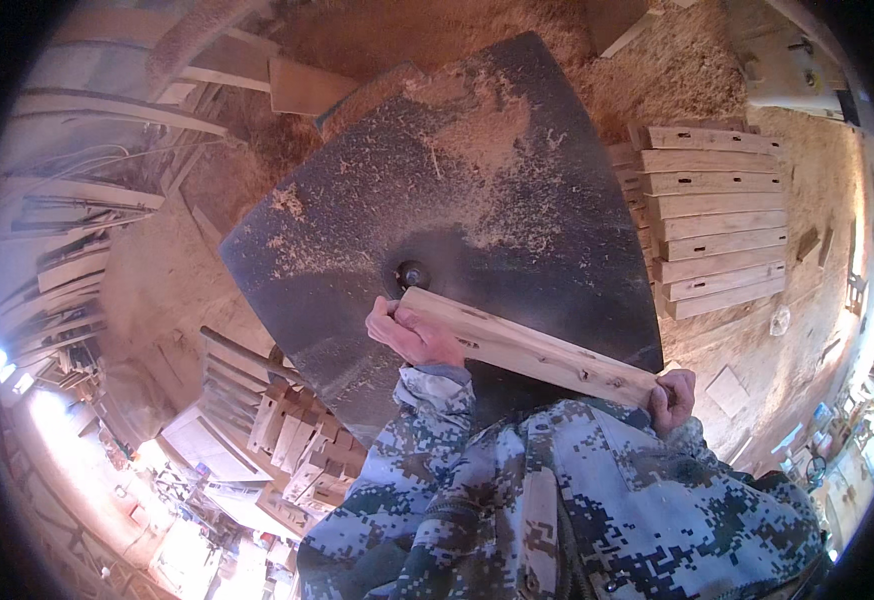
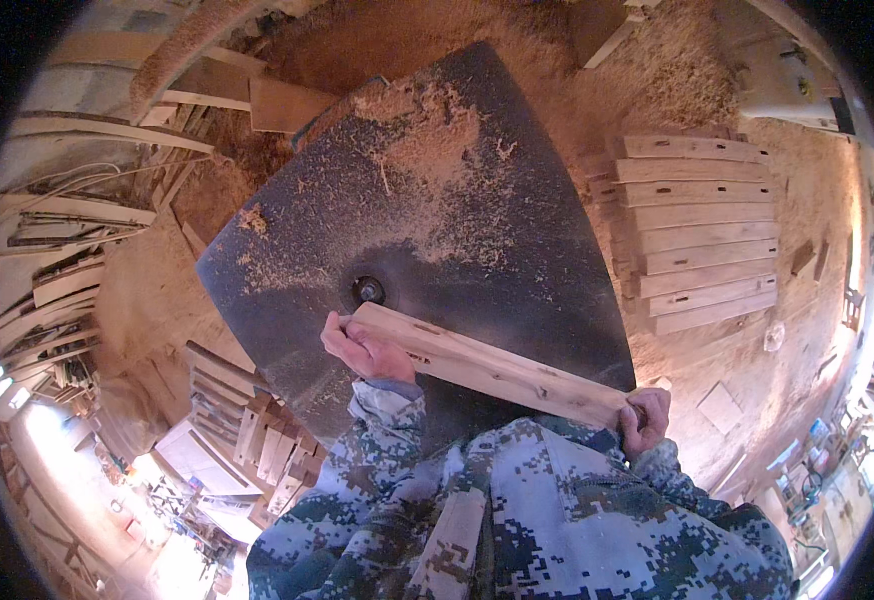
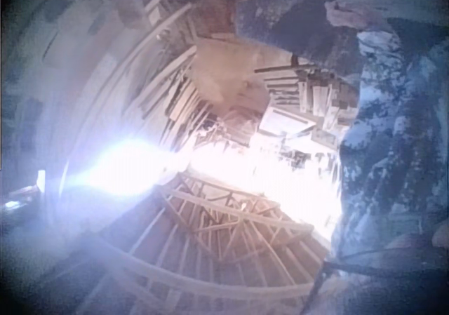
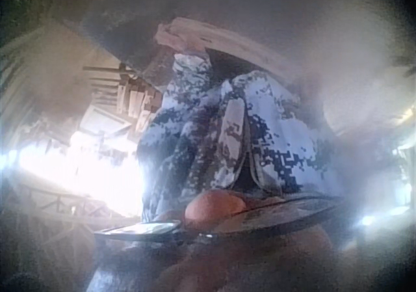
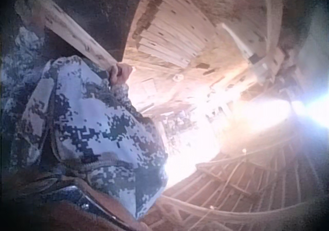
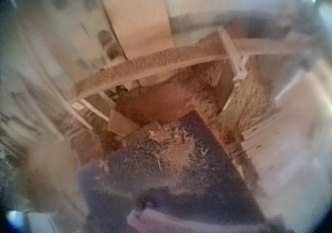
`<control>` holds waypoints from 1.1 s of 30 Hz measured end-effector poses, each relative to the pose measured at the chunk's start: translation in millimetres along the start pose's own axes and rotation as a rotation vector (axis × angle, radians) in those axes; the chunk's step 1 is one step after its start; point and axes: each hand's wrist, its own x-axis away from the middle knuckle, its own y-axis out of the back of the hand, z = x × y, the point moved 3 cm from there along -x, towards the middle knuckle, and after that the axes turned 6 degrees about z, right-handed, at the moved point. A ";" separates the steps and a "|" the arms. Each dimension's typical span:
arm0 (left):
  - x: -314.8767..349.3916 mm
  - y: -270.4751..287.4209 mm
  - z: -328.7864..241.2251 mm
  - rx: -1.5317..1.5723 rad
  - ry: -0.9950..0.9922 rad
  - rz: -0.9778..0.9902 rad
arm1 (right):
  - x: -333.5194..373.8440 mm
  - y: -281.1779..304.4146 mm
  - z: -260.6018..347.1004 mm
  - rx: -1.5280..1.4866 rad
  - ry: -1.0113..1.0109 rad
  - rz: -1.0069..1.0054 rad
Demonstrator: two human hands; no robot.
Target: The person uses a spindle sander to round the edges of rectangular wooden planks. They hold each plank against the rotating spindle, flip it to work different sides, and then place the finished pieces onto a nearby stack.
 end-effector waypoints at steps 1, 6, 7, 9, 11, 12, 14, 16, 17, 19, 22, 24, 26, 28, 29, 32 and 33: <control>-0.5 -0.3 -1.3 0.015 -0.025 0.003 | 0.2 -0.3 1.2 -0.001 -0.002 0.001; -3.8 0.1 0.6 0.009 -0.031 0.065 | -0.1 -2.4 5.7 0.012 -0.010 0.003; -4.1 -0.2 1.5 0.010 -0.026 0.067 | -1.8 -2.6 6.6 0.018 -0.001 -0.002; -6.1 -0.3 6.5 0.055 0.065 0.065 | -6.5 -2.7 8.7 0.037 -0.016 0.006; -8.7 0.0 10.6 0.073 0.107 0.055 | -13.8 -2.1 12.9 0.062 -0.002 0.011; -11.3 -0.2 12.3 0.068 0.101 0.042 | -19.3 -2.1 15.4 0.077 0.022 0.008; -16.4 -0.5 16.6 0.114 0.108 0.008 | -29.6 -1.1 20.2 0.045 0.023 -0.019; -21.0 -1.4 21.5 0.226 0.135 -0.031 | -40.5 -1.1 24.3 0.053 0.011 -0.019; -23.4 -1.4 24.3 0.244 0.174 -0.043 | -45.1 -0.9 26.1 0.058 0.004 -0.017; -28.3 -0.8 28.1 0.324 0.234 -0.061 | -53.3 -0.6 28.6 0.048 -0.027 -0.018; -32.5 0.3 24.4 0.264 0.267 -0.064 | -64.9 -0.8 31.8 0.028 -0.033 -0.031; -33.7 1.7 17.5 0.270 0.259 -0.071 | -72.8 0.7 33.5 0.029 -0.013 -0.040; -35.5 3.0 11.1 0.268 0.276 -0.076 | -81.0 3.1 34.0 0.020 -0.013 -0.030; -38.0 4.2 6.0 0.249 0.293 -0.083 | -91.2 5.8 34.9 0.057 0.044 -0.020; -38.4 4.2 4.8 0.254 0.325 -0.094 | -95.5 6.6 35.2 0.071 0.059 -0.014; -40.5 3.4 2.6 0.286 0.364 -0.137 | -107.3 9.5 36.0 0.081 0.084 0.017; -41.4 3.4 1.8 0.281 0.357 -0.153 | -110.9 10.9 36.4 0.067 0.095 0.019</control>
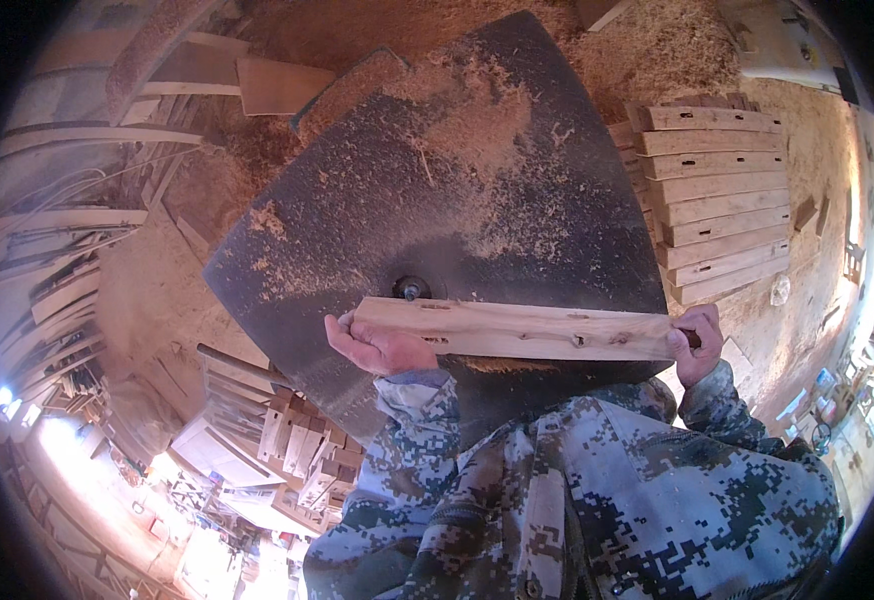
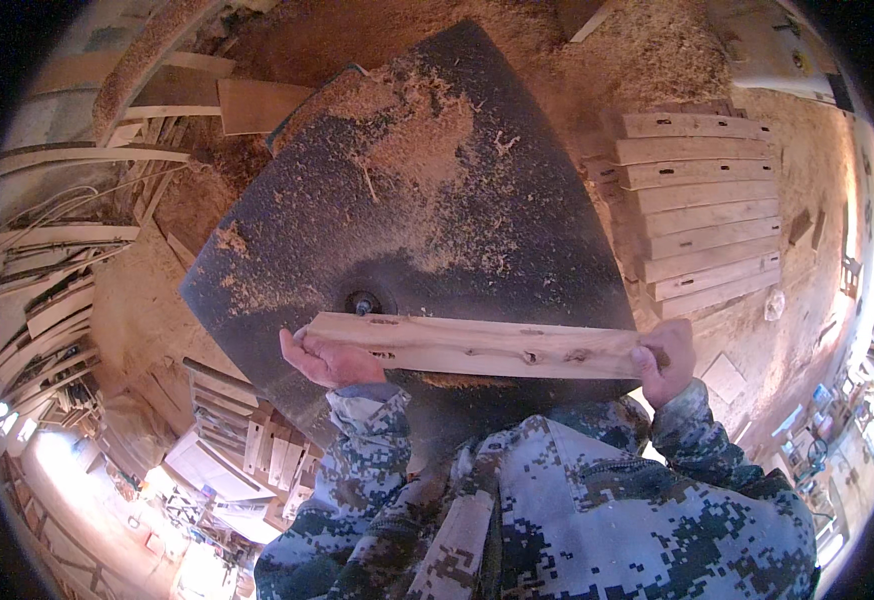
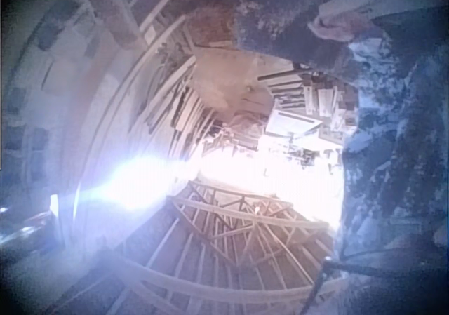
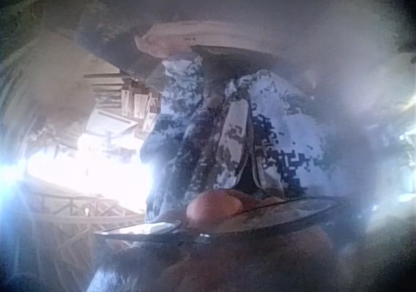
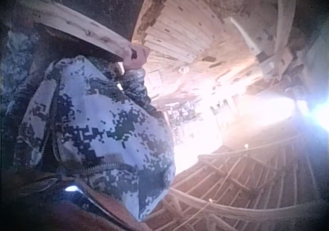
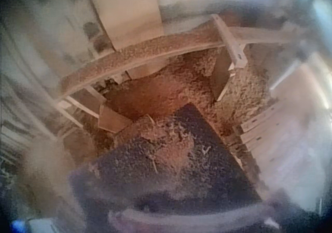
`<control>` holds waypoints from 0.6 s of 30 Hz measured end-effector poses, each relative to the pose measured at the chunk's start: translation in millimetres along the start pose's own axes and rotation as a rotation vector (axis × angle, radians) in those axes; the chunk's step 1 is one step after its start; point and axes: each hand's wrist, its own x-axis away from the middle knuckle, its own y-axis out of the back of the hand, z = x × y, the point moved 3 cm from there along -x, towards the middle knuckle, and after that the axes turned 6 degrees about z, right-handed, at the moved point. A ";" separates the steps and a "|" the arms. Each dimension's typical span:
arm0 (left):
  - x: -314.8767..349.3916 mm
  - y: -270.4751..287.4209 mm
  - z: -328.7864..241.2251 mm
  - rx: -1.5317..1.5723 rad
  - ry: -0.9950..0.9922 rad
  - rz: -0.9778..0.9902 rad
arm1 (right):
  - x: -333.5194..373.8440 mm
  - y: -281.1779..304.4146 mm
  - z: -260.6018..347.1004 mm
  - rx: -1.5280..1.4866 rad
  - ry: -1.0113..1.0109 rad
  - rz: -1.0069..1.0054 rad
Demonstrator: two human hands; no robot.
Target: The person uses a spindle sander to round the edges of rectangular wooden planks. They hold each plank against the rotating spindle, flip it to work different sides, and then place the finished pieces onto a nearby stack.
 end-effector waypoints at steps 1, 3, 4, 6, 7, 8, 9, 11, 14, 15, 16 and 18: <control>-0.4 0.1 0.7 0.019 0.047 -0.022 | -3.5 1.8 0.3 0.026 0.009 0.016; 0.0 0.9 -2.0 -0.028 0.043 -0.033 | -11.1 5.1 0.3 0.040 0.020 0.029; 0.4 1.4 -2.7 -0.028 0.073 -0.046 | -15.3 6.7 0.0 0.045 0.022 0.038; 0.9 1.2 -5.6 -0.059 0.085 -0.052 | -24.1 10.3 -1.0 0.058 0.025 0.055; 1.0 1.1 -7.0 -0.066 0.081 -0.053 | -28.2 11.8 -1.6 0.057 0.020 0.059; 1.1 1.4 -8.2 -0.100 0.081 -0.063 | -32.3 12.9 -2.3 0.045 0.022 0.060; 1.4 1.5 -9.1 -0.133 0.069 -0.069 | -36.8 13.5 -2.6 0.056 0.051 0.048; 1.8 1.5 -8.4 -0.138 0.062 -0.082 | -44.6 15.2 -3.5 0.069 0.092 0.046; 2.7 2.4 -2.5 -0.047 0.064 -0.092 | -49.5 16.0 -3.3 0.063 0.110 0.056; 1.8 3.2 -0.1 -0.010 0.058 -0.090 | -49.3 16.3 -2.7 0.045 0.110 0.052; 0.8 4.7 3.2 0.053 0.079 -0.093 | -47.5 15.5 -1.4 0.051 0.105 0.052; -2.5 9.2 6.1 0.021 0.061 -0.076 | -40.1 11.4 3.5 0.039 0.096 0.034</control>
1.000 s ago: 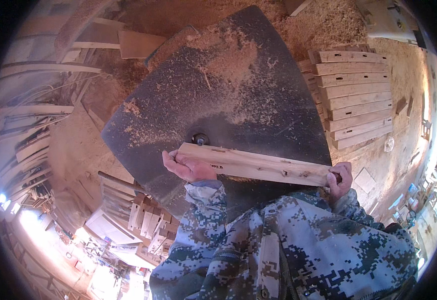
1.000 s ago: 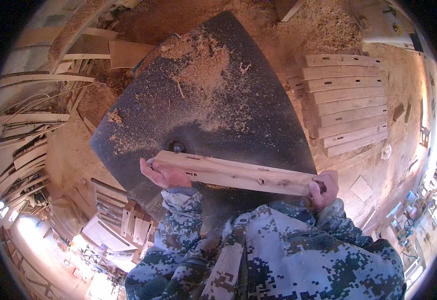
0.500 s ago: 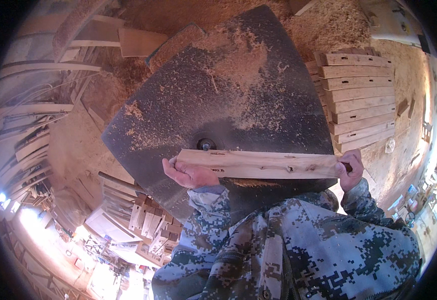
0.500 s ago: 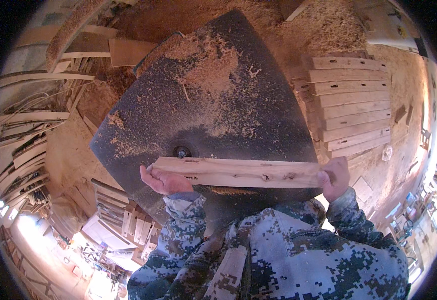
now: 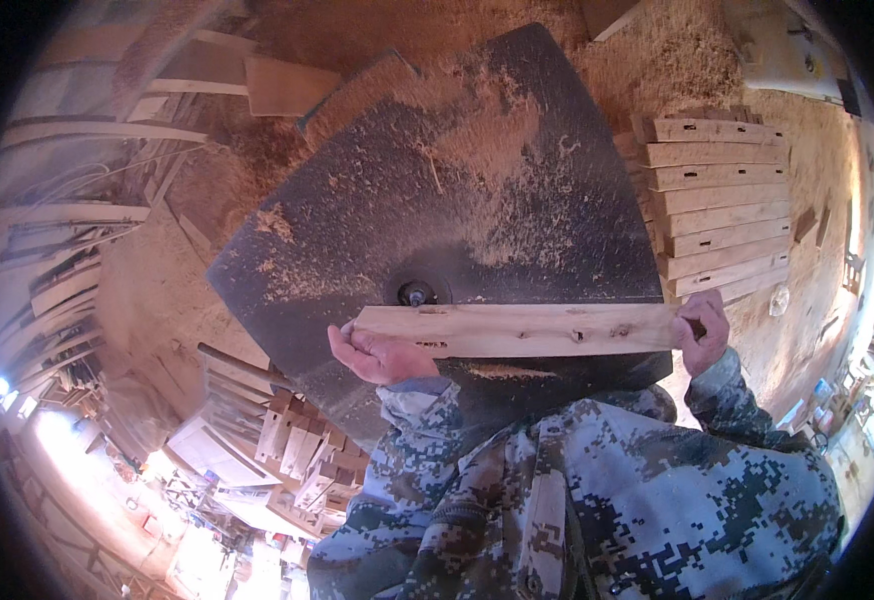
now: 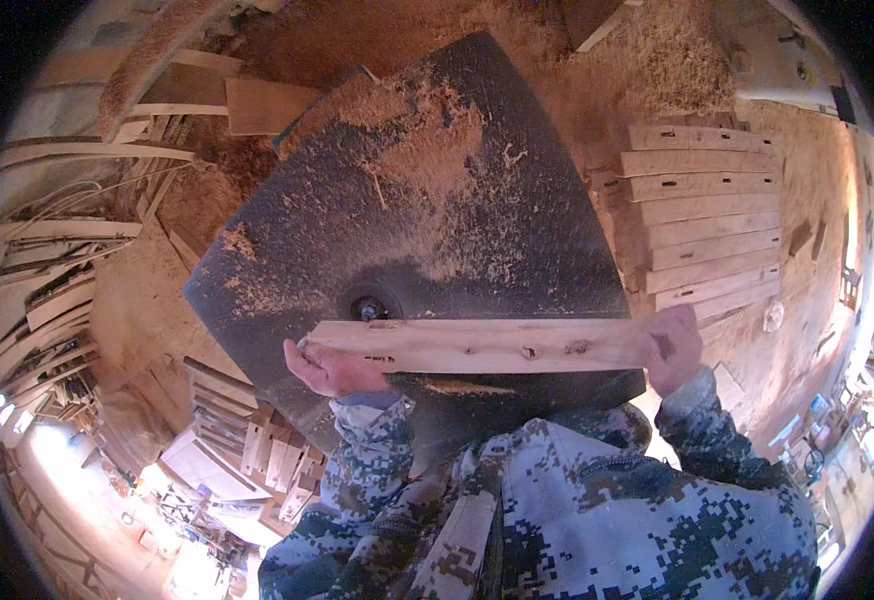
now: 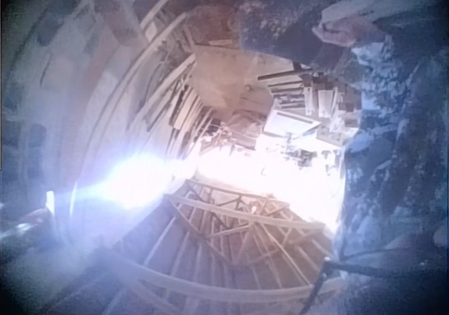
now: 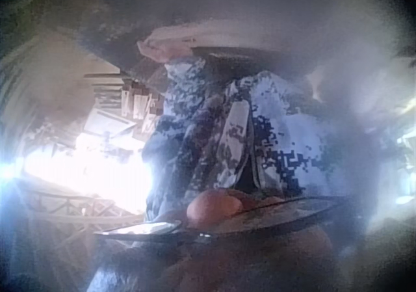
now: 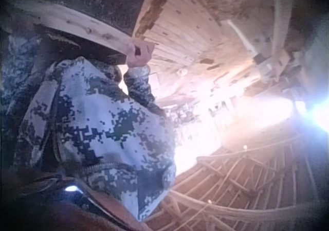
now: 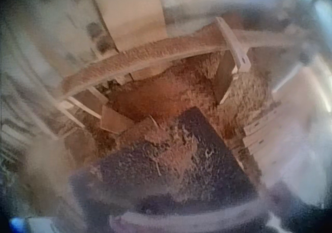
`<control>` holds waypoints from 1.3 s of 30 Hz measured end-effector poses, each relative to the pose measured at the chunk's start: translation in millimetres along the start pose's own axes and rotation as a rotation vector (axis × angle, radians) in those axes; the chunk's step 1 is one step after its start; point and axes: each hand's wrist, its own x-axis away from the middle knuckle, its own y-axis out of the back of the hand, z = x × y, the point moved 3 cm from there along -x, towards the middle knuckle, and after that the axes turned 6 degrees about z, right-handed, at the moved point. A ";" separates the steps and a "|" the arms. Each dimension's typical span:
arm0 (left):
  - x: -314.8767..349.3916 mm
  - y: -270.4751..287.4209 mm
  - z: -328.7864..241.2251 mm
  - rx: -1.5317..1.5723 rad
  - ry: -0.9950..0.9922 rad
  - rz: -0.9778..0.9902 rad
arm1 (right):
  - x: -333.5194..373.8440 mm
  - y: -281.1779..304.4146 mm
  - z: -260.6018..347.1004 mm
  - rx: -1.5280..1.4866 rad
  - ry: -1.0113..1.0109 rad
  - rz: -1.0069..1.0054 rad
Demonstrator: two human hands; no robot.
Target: The person uses a spindle sander to round the edges of rectangular wooden planks. They hold each plank against the rotating spindle, flip it to work different sides, and then place the finished pieces onto a nearby stack.
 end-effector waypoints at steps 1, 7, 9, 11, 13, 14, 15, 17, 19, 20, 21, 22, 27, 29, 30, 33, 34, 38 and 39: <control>-2.0 2.1 3.2 0.030 0.051 0.001 | 4.5 -0.7 4.5 0.025 0.033 0.015; -19.0 14.1 6.6 0.042 0.041 0.050 | 20.6 -22.6 19.0 -0.056 -0.023 -0.008; -27.4 13.7 6.8 0.008 0.041 0.025 | 18.2 -26.0 21.1 -0.053 -0.010 -0.017; -33.7 13.1 6.3 0.002 0.034 0.015 | 15.6 -27.4 22.9 -0.070 -0.014 -0.018; -36.6 13.4 6.8 -0.009 0.066 -0.004 | 13.9 -27.8 25.2 -0.070 -0.025 -0.018; -37.2 13.3 6.5 -0.004 0.059 -0.003 | 13.3 -28.1 26.4 -0.072 -0.034 -0.016; -38.0 13.7 7.1 0.011 0.080 -0.013 | 12.3 -28.5 27.8 -0.073 -0.032 -0.019; -39.0 14.3 8.4 0.020 0.094 -0.018 | 10.2 -29.2 30.3 -0.079 -0.028 -0.030; -41.7 14.7 8.7 0.043 0.056 -0.007 | 7.8 -30.3 32.8 -0.076 -0.027 -0.035; -43.6 14.8 9.8 0.037 0.062 -0.019 | 6.2 -30.8 33.9 -0.081 -0.026 -0.040; -45.4 14.7 10.4 0.059 0.050 -0.027 | 4.5 -30.9 34.8 -0.078 -0.022 -0.036; -47.3 14.4 11.4 0.094 0.048 -0.033 | 2.9 -31.1 35.6 -0.078 -0.020 -0.032; -49.8 13.5 11.2 0.100 0.017 -0.038 | -0.7 -32.0 37.2 -0.089 -0.015 -0.045; -49.8 13.6 10.5 0.086 0.023 -0.039 | -1.4 -32.3 37.2 -0.079 -0.008 -0.056; -50.7 14.0 9.9 0.089 0.028 -0.037 | -2.2 -32.9 37.3 -0.080 -0.003 -0.048; -57.1 15.7 8.5 0.105 0.031 -0.041 | -6.7 -35.1 39.2 -0.100 0.001 -0.053; -59.7 16.5 9.2 0.118 0.066 -0.052 | -9.3 -36.5 40.8 -0.108 0.009 -0.056; -71.3 23.9 6.6 -0.003 0.053 -0.065 | -23.9 -42.9 50.2 -0.090 0.031 -0.036; -74.7 26.3 6.7 -0.012 0.062 -0.068 | -27.4 -45.4 53.4 -0.093 0.030 -0.048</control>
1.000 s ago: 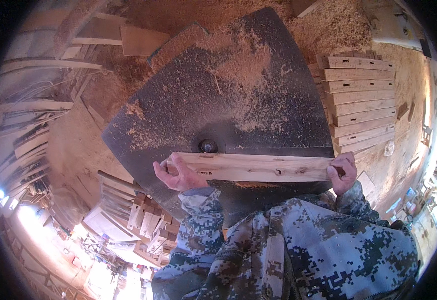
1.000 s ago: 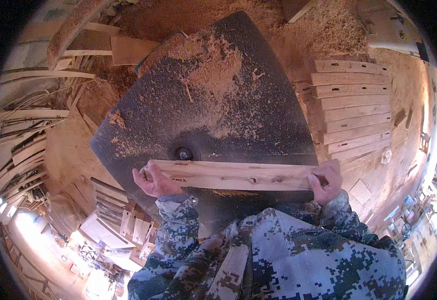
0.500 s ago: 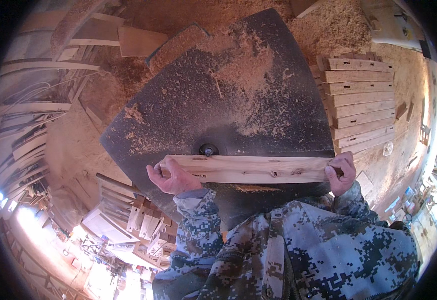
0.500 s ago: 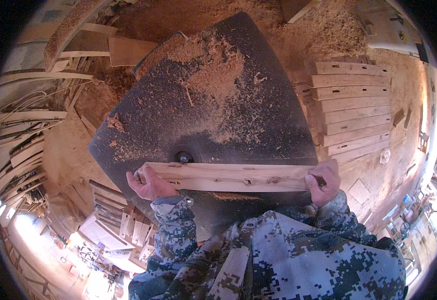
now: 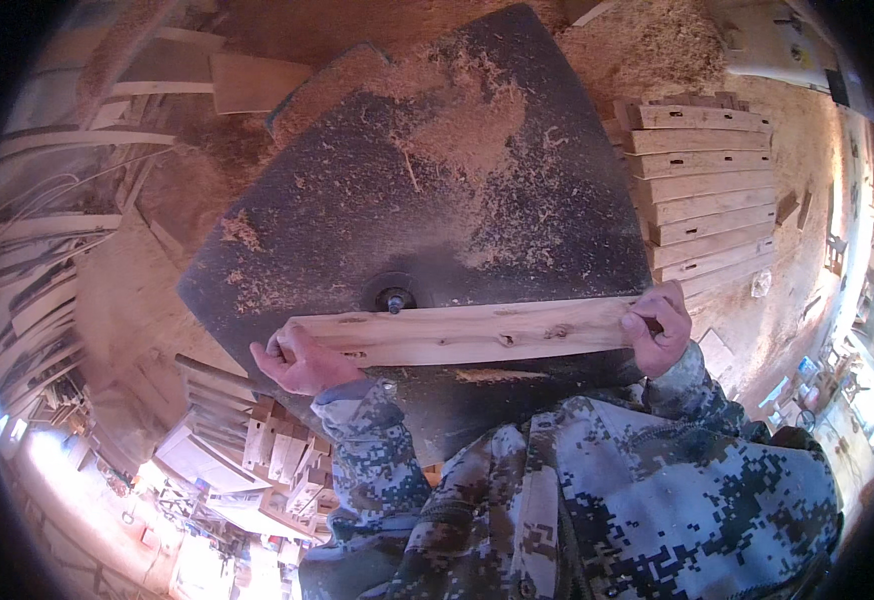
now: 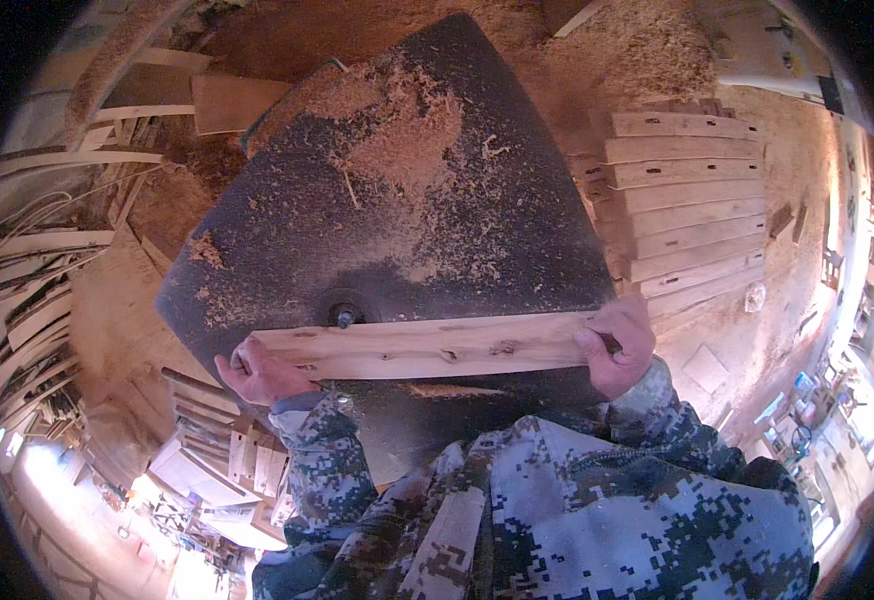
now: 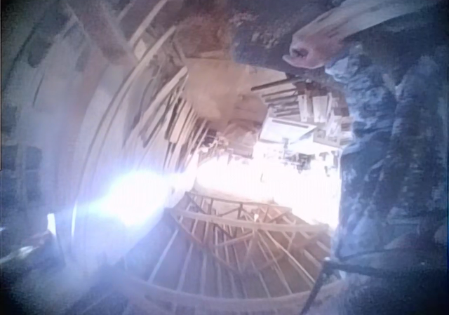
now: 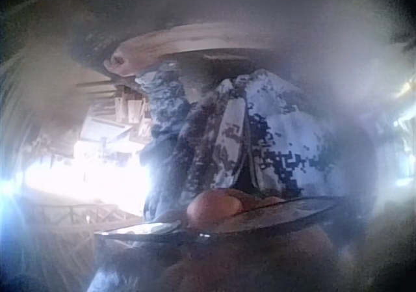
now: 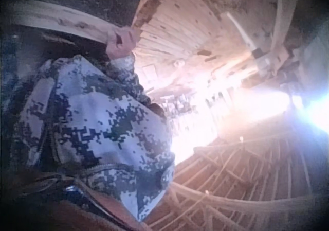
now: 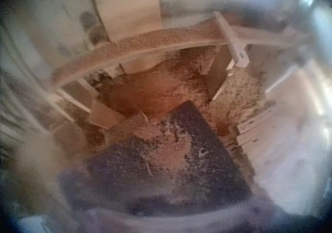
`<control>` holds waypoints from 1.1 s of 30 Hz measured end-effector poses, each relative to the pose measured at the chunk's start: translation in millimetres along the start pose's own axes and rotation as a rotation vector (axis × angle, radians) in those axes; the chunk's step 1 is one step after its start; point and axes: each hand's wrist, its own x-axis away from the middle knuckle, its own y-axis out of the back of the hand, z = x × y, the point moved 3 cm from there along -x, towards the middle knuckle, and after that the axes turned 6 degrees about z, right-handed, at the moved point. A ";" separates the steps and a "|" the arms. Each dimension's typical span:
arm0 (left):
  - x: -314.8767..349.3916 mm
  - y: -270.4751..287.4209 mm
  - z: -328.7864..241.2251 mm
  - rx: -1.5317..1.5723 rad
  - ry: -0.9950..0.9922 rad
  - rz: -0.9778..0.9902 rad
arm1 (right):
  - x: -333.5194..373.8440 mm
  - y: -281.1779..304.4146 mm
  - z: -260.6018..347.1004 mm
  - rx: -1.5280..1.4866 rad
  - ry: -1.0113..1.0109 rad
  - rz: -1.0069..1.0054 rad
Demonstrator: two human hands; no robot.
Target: The person uses a spindle sander to round the edges of rectangular wooden planks. They hold each plank against the rotating spindle, flip it to work different sides, and then place the finished pieces onto a nearby stack.
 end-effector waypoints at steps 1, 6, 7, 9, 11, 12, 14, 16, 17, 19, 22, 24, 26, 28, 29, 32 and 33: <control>-4.0 1.5 0.0 0.018 -0.006 0.016 | -3.5 -3.0 2.7 0.013 0.005 -0.004; -28.9 11.8 4.0 -0.012 -0.022 -0.010 | -18.8 -17.1 15.2 0.016 0.006 0.003; -32.8 13.4 5.5 0.003 -0.038 -0.015 | -21.9 -19.4 18.0 0.021 0.022 0.002; -39.4 17.6 8.8 0.025 -0.042 -0.019 | -28.1 -24.1 24.6 0.024 0.060 -0.007; -47.3 22.6 10.4 0.039 -0.043 0.015 | -34.2 -29.4 31.3 0.029 0.070 0.012; -53.0 26.2 9.8 0.040 -0.042 0.052 | -36.9 -32.2 34.8 0.031 0.071 0.018; -63.4 31.5 10.2 0.041 -0.034 0.071 | -42.1 -38.2 41.7 0.005 0.068 0.016; -71.0 36.5 12.5 0.039 -0.021 0.028 | -46.9 -44.3 47.5 -0.017 0.063 0.021; -73.6 38.6 14.1 0.028 -0.007 0.003 | -48.8 -46.7 49.8 -0.021 0.063 0.024; -78.5 40.5 17.3 0.017 0.027 -0.043 | -52.8 -50.4 53.4 -0.019 0.078 0.029; -83.6 42.7 17.5 0.061 -0.001 -0.049 | -57.3 -54.6 57.1 -0.007 0.108 0.039; -86.3 44.6 17.0 0.044 0.008 -0.062 | -59.1 -57.2 59.0 -0.013 0.102 0.043; -88.0 47.1 15.9 0.023 0.013 -0.068 | -61.1 -59.3 61.0 -0.016 0.104 0.043; -89.0 49.4 15.0 -0.015 0.031 -0.072 | -62.9 -60.5 63.2 -0.015 0.110 0.044; -89.2 50.1 14.7 -0.013 0.037 -0.071 | -63.8 -60.7 64.0 -0.011 0.114 0.046; -88.7 51.5 13.4 -0.022 0.045 -0.075 | -66.2 -61.9 65.8 -0.011 0.120 0.045; -88.4 51.9 12.6 -0.033 0.037 -0.082 | -66.9 -62.2 66.0 -0.013 0.121 0.043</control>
